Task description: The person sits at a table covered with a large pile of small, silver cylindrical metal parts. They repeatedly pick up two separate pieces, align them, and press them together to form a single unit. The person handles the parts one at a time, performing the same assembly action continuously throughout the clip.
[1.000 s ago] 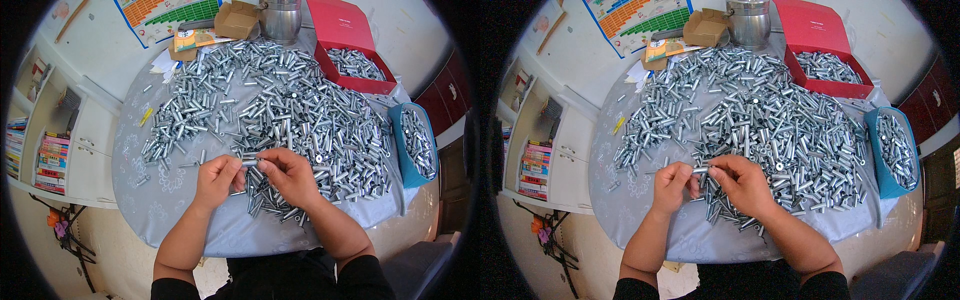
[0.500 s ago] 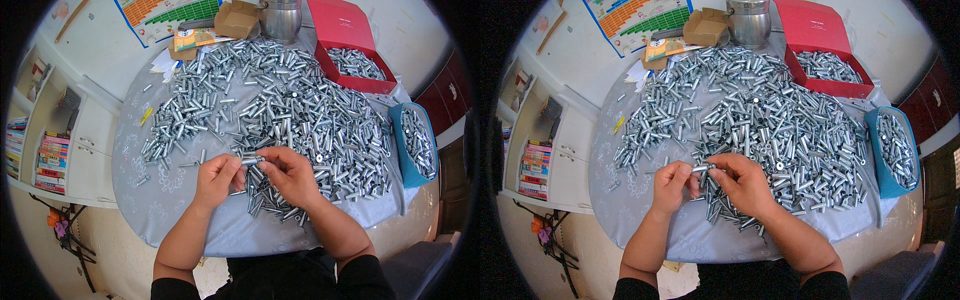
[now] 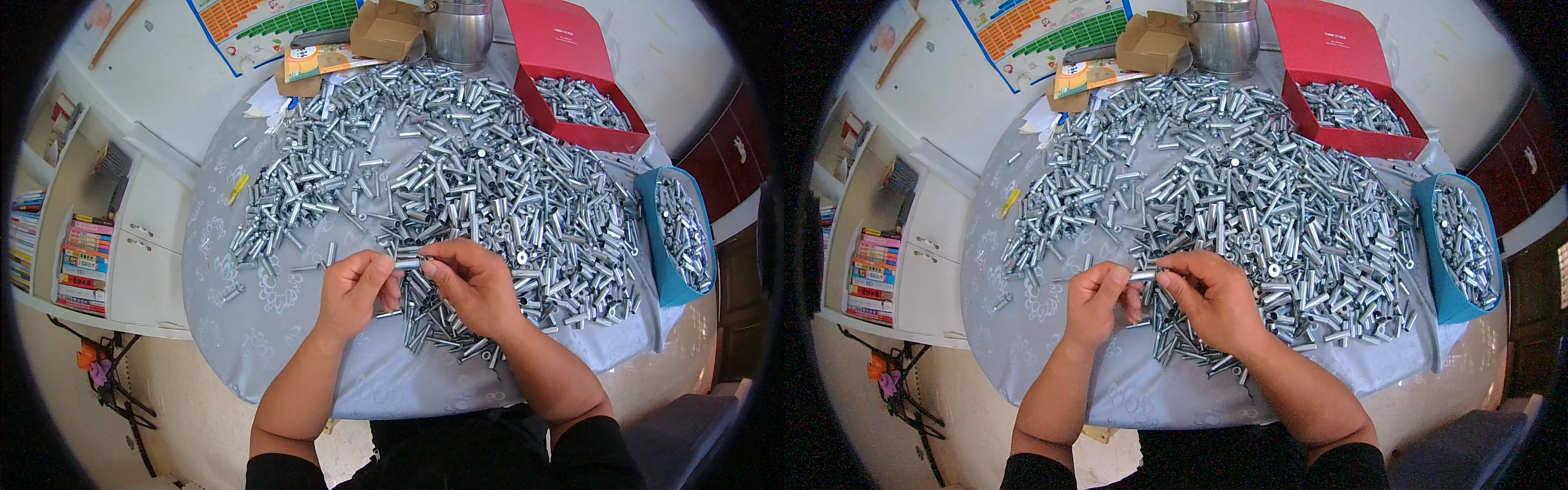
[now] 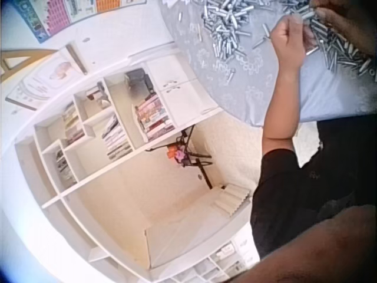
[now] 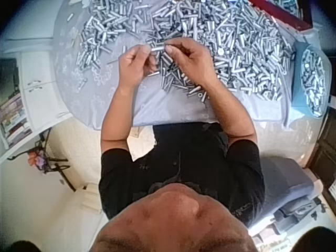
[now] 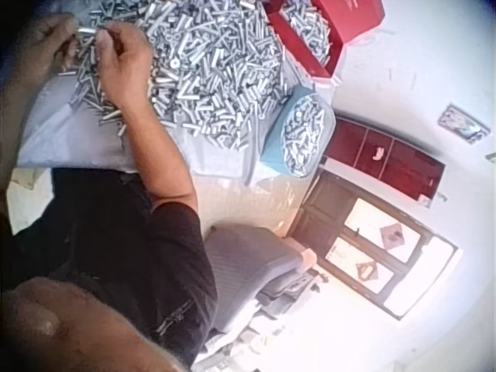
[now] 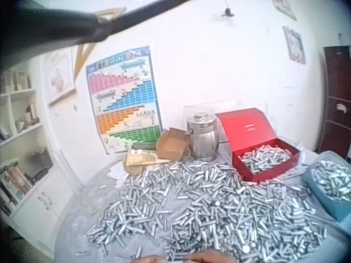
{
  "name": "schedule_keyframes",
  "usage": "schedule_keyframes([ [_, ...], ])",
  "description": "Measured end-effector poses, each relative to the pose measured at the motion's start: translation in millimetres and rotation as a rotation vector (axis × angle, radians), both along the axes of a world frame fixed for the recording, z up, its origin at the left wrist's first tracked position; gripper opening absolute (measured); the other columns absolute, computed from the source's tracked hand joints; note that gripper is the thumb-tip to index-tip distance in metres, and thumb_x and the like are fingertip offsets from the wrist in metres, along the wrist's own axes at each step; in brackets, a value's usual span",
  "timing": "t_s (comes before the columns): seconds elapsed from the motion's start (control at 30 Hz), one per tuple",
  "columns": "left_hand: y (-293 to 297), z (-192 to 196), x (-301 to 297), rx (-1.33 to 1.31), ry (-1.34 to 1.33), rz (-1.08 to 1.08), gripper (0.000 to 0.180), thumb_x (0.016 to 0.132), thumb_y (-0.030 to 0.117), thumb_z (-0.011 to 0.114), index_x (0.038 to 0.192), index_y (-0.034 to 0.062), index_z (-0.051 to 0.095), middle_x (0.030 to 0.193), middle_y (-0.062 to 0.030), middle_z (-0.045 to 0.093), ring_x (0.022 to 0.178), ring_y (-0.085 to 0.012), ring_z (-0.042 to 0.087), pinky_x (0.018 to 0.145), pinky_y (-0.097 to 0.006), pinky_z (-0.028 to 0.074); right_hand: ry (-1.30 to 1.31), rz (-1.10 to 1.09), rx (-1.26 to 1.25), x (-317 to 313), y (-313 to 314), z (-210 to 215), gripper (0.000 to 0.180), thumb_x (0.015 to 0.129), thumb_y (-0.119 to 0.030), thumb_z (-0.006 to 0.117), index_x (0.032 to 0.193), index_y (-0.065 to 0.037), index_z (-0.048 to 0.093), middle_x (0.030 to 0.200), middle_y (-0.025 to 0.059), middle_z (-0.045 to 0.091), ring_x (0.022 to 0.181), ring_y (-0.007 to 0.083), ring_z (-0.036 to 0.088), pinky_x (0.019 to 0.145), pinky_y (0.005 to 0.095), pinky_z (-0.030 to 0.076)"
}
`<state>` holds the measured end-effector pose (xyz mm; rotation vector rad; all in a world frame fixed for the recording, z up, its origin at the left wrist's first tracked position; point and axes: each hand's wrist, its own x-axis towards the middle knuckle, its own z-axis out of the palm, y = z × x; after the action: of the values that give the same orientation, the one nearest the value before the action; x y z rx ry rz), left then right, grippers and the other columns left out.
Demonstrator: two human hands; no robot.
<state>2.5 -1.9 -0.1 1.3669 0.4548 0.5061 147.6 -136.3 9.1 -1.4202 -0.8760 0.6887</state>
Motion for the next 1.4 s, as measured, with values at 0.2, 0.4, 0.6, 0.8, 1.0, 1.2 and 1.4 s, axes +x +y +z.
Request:
schedule_keyframes([
  [0.2, 0, 3, 0, 0.007, 0.021, 0.008, 0.034, 0.1, 0.028, 0.053, 0.087, -0.0015, 0.062, 0.064, -0.0071, 0.061, 0.052, -0.0133, 0.058, 0.048, -0.025, 0.049, 0.162, -0.274, 0.136, -2, 3, 5, 0.028, 0.089, -0.008, 0.07, 0.115, -0.003, 0.064, 0.082, 0.0009, 0.061, 0.062, 0.0039, 0.051, 0.055, 0.0205, 0.042],
  [0.4, -2, 0, 1, 0.002, 0.005, -0.031, 0.02, 0.097, 0.018, 0.059, 0.092, -0.0011, 0.063, 0.07, -0.0052, 0.063, 0.057, -0.0106, 0.059, 0.051, -0.024, 0.049, 0.064, -0.126, 0.094, 3, 4, -4, 0.027, 0.086, -0.009, 0.073, 0.111, -0.003, 0.067, 0.084, 0.0029, 0.063, 0.061, 0.0048, 0.053, 0.053, 0.0214, 0.042],
  [0.6, 0, -4, 0, -0.039, -0.004, -0.025, 0.016, 0.094, 0.013, 0.063, 0.102, -0.001, 0.064, 0.076, -0.0042, 0.064, 0.06, -0.0089, 0.06, 0.053, -0.022, 0.049, -0.224, -0.076, 0.032, 1, 0, 4, 0.018, 0.083, -0.007, 0.074, 0.101, -0.003, 0.07, 0.086, 0.0061, 0.064, 0.061, 0.0098, 0.055, 0.053, 0.0236, 0.045],
  [0.8, 2, -2, 1, -0.013, -0.04, 0.044, 0.017, 0.093, 0.01, 0.063, 0.105, -0.0014, 0.065, 0.079, -0.0066, 0.066, 0.061, -0.011, 0.061, 0.054, -0.023, 0.051, -0.096, -0.297, 0.14, 4, 4, 6, 0.016, 0.085, -0.005, 0.071, 0.101, -0.003, 0.069, 0.084, 0.0053, 0.063, 0.062, 0.0092, 0.055, 0.052, 0.0237, 0.044],
  [1.0, 1, -3, 3, 0.012, -0.064, -0.008, 0.021, 0.091, 0.004, 0.065, 0.111, 0.0001, 0.065, 0.085, -0.0039, 0.068, 0.063, -0.0055, 0.059, 0.055, -0.018, 0.048, -0.222, -0.067, 0.009, 0, 0, 7, 0.02, 0.086, -0.008, 0.071, 0.105, -0.004, 0.069, 0.08, 0.0063, 0.064, 0.06, 0.0102, 0.055, 0.053, 0.0246, 0.045],
  [1.2, 2, -5, 2, 0.015, -0.066, -0.028, 0.02, 0.091, 0.003, 0.064, 0.111, -0.0001, 0.065, 0.089, -0.0065, 0.069, 0.064, -0.0065, 0.06, 0.056, -0.019, 0.049, -0.204, -0.059, -0.003, -1, 1, 3, 0.018, 0.087, -0.01, 0.071, 0.102, -0.002, 0.068, 0.077, 0.0058, 0.064, 0.058, 0.009, 0.054, 0.053, 0.0248, 0.044],
  [1.4, 4, 1, 4, -0.04, -0.059, 0.106, 0.015, 0.092, 0.004, 0.06, 0.105, -0.0022, 0.064, 0.086, -0.0106, 0.07, 0.059, -0.0104, 0.06, 0.055, -0.024, 0.051, 0.168, -0.102, 0.001, 0, 1, 3, 0.015, 0.093, -0.009, 0.064, 0.105, -0.001, 0.061, 0.082, 0.0044, 0.065, 0.061, 0.0064, 0.055, 0.054, 0.0212, 0.045],
])
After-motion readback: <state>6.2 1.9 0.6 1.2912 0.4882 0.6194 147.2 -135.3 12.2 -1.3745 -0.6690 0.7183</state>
